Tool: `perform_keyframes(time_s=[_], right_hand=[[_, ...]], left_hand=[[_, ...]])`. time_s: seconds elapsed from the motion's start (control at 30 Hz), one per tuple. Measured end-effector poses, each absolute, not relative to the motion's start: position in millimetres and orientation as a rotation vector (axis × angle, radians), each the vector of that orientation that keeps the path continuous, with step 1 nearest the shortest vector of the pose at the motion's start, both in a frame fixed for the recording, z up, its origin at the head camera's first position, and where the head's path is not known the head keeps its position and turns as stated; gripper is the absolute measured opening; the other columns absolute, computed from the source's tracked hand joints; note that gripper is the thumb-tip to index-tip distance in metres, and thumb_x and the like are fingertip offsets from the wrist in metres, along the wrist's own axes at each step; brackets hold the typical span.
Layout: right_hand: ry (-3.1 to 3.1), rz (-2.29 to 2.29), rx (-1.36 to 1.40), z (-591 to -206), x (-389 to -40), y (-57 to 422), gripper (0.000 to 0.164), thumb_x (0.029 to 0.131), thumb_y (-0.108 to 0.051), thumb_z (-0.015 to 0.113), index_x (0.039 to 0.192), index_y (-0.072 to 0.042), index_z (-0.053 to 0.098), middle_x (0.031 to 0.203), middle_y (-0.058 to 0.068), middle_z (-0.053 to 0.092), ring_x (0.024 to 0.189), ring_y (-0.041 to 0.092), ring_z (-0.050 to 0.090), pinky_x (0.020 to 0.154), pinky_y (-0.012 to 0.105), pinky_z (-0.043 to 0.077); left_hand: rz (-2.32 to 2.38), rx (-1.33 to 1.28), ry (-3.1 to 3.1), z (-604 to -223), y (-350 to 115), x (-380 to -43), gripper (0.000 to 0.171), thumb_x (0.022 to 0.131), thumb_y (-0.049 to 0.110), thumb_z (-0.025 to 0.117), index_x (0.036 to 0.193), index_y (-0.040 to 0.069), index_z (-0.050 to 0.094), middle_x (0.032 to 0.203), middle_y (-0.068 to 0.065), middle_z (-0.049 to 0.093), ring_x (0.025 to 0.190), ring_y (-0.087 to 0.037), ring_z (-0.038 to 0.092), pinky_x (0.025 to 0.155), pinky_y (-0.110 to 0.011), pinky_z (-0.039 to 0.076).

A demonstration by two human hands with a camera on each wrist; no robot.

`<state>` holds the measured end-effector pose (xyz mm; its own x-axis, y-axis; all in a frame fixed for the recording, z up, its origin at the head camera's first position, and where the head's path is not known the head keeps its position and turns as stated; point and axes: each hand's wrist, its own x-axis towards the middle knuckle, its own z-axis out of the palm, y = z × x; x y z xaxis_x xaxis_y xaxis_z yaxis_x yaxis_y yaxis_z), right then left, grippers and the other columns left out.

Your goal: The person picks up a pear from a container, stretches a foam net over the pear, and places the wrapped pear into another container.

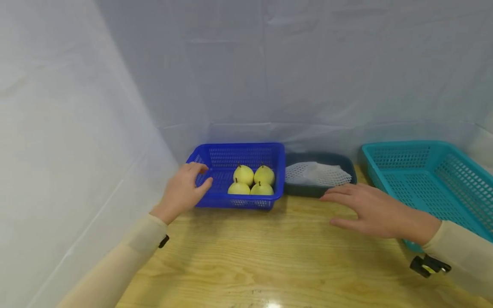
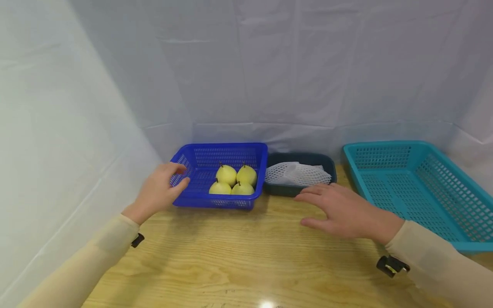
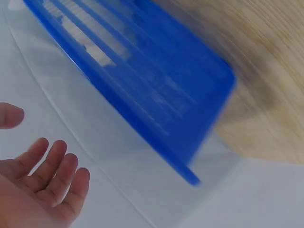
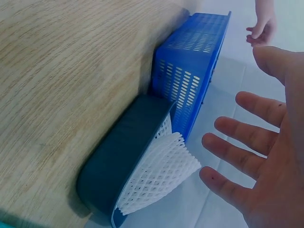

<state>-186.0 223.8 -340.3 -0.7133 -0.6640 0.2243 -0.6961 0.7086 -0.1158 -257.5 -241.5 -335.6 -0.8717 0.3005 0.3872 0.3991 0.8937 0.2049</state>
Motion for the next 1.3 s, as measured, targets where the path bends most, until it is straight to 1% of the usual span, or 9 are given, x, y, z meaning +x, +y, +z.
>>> perform_keyframes(time_s=[0.2,0.57,0.77,0.83,0.9,1.0,1.07,1.13,1.3], right_hand=[[-2.771,0.313,1.113,-340,-186,224,0.049,0.097,-0.055,0.058,0.137,-0.027,0.061,0.137,-0.001,0.062,0.124,0.027,0.06,0.096,0.054,0.051],[-2.789,0.341,1.113,-342,-184,225,0.045,0.097,-0.05,0.061,0.136,-0.027,0.061,0.135,-0.004,0.062,0.121,0.025,0.062,0.094,0.052,0.053],[-2.804,0.351,1.131,-344,-184,226,0.045,0.098,-0.051,0.059,0.137,-0.027,0.06,0.136,-0.003,0.061,0.121,0.025,0.062,0.093,0.051,0.054],[-2.808,0.348,1.139,-345,-185,226,0.046,0.099,-0.053,0.057,0.137,-0.027,0.059,0.137,-0.003,0.061,0.121,0.025,0.062,0.094,0.05,0.053],[-2.811,0.346,1.145,-346,-186,225,0.048,0.099,-0.055,0.054,0.137,-0.027,0.059,0.137,-0.003,0.061,0.121,0.025,0.062,0.094,0.05,0.053],[-2.811,0.338,1.156,-347,-187,224,0.048,0.099,-0.056,0.053,0.138,-0.027,0.059,0.137,-0.002,0.061,0.121,0.025,0.062,0.095,0.05,0.053],[-2.803,0.331,1.169,-347,-188,223,0.048,0.099,-0.054,0.054,0.137,-0.025,0.06,0.137,-0.001,0.061,0.121,0.025,0.063,0.095,0.049,0.053],[-2.787,0.316,1.183,-347,-190,221,0.046,0.099,-0.05,0.058,0.137,-0.024,0.06,0.137,-0.001,0.062,0.119,0.024,0.064,0.095,0.049,0.054],[-2.763,0.283,1.233,-345,-199,210,0.041,0.097,-0.04,0.066,0.134,-0.023,0.062,0.132,-0.002,0.064,0.117,0.022,0.065,0.094,0.048,0.054]], left_hand=[[-0.463,-0.324,-2.744,-342,-277,-275,0.04,0.097,0.028,0.059,0.125,-0.001,0.061,0.124,-0.02,0.063,0.117,-0.039,0.056,0.097,-0.056,0.048],[-0.463,-0.022,-2.89,-358,-319,-290,0.056,0.098,0.035,0.056,0.135,-0.008,0.05,0.135,-0.033,0.05,0.124,-0.051,0.047,0.098,-0.065,0.043],[-0.546,0.106,-3.044,-367,-328,-301,0.07,0.1,0.041,0.051,0.144,-0.012,0.038,0.138,-0.037,0.05,0.124,-0.054,0.051,0.098,-0.065,0.046],[-0.609,0.114,-3.094,-371,-331,-305,0.069,0.101,0.042,0.048,0.142,-0.014,0.039,0.133,-0.037,0.054,0.119,-0.053,0.055,0.095,-0.062,0.048],[-0.69,0.097,-3.127,-374,-333,-309,0.065,0.102,0.041,0.048,0.136,-0.015,0.044,0.12,-0.034,0.062,0.108,-0.048,0.062,0.089,-0.057,0.053],[-0.815,0.064,-3.167,-377,-335,-315,0.056,0.102,0.036,0.05,0.127,-0.015,0.05,0.096,-0.022,0.068,0.086,-0.037,0.069,0.073,-0.044,0.057],[-0.877,0.056,-3.183,-377,-336,-319,0.05,0.101,0.033,0.052,0.121,-0.013,0.052,0.087,-0.015,0.067,0.075,-0.03,0.069,0.064,-0.037,0.056],[-0.879,0.054,-3.196,-377,-337,-322,0.047,0.1,0.033,0.052,0.117,-0.011,0.054,0.084,-0.012,0.067,0.072,-0.027,0.068,0.061,-0.034,0.054],[-0.738,0.062,-3.186,-376,-335,-330,0.042,0.099,0.036,0.051,0.104,-0.005,0.058,0.073,-0.008,0.064,0.067,-0.024,0.064,0.059,-0.031,0.046]])
